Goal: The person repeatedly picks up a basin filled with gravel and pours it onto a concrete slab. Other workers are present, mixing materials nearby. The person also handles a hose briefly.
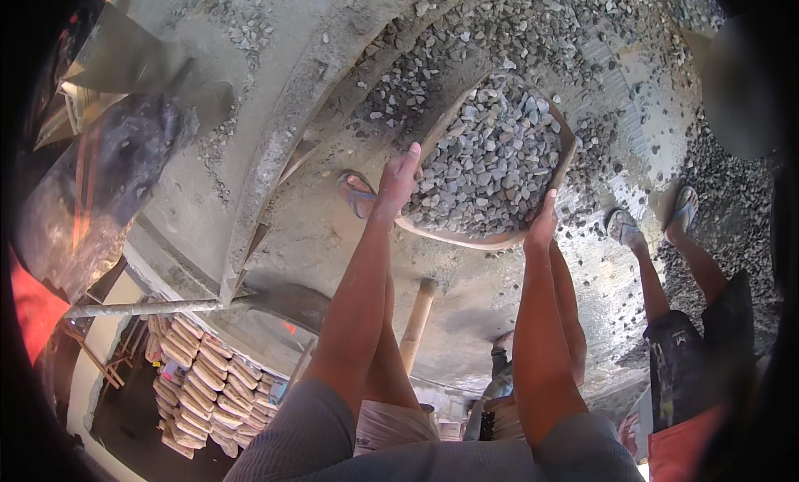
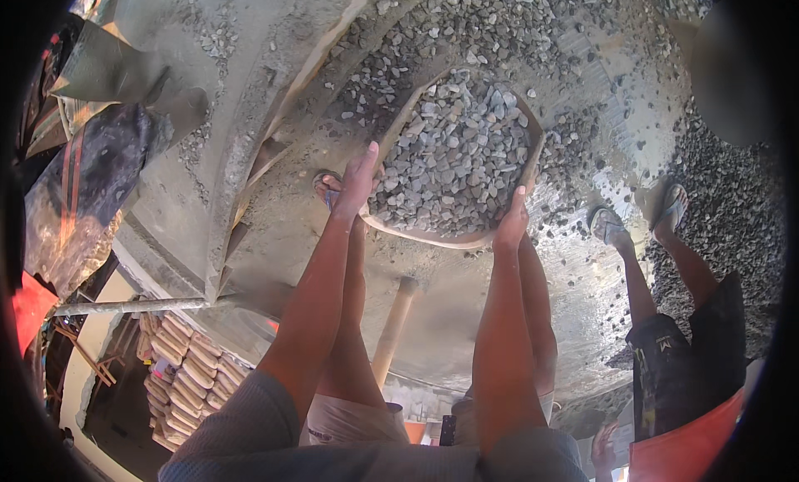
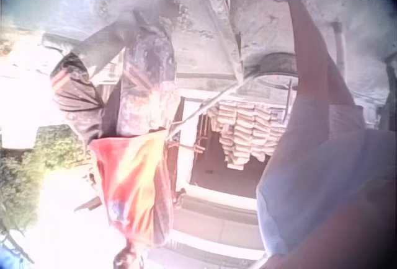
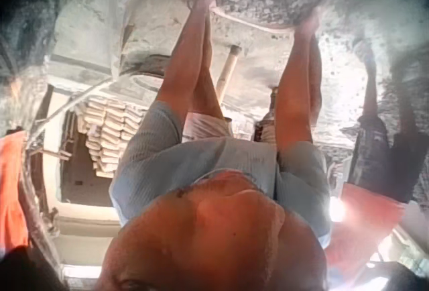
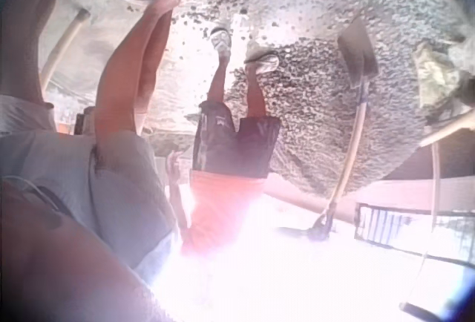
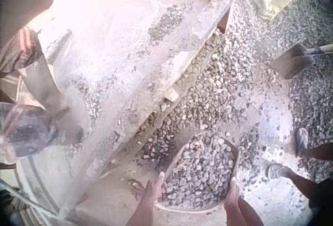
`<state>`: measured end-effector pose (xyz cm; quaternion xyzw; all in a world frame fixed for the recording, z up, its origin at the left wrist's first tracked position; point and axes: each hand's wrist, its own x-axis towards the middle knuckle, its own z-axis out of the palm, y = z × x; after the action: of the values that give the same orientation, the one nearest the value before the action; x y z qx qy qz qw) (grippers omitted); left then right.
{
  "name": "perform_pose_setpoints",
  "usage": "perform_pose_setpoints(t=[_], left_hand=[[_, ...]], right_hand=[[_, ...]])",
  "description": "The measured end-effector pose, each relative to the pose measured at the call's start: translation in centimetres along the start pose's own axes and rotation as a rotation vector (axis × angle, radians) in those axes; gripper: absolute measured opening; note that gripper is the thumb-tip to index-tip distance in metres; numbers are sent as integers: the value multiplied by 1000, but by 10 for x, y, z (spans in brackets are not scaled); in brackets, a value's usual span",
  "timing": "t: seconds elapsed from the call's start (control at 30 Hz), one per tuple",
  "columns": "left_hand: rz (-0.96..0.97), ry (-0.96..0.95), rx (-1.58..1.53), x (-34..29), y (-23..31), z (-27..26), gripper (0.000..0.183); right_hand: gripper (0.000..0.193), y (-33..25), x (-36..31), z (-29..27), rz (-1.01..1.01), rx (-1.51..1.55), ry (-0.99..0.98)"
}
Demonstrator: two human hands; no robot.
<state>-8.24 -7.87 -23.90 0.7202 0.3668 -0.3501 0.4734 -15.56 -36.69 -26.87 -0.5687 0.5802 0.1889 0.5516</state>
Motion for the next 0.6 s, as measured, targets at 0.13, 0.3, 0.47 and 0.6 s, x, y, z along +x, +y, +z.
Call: perform_pose_setpoints(t=[0.13,0.3,0.47,0.6], left_hand=[[-2,16,-306,-136,29,-36,50],[277,-285,-1017,-271,45,-124,38],[169,-125,-1314,-292,77,-163,43],[74,74,-1327,-268,74,-212,41]], right_hand=[[46,-95,-117,-53,-140,-132,-156],[39,-234,-251,-86,-134,-103,-432],[43,-320,-312,9,-320,-451,-528],[56,-325,-317,122,-640,-1036,-325]])
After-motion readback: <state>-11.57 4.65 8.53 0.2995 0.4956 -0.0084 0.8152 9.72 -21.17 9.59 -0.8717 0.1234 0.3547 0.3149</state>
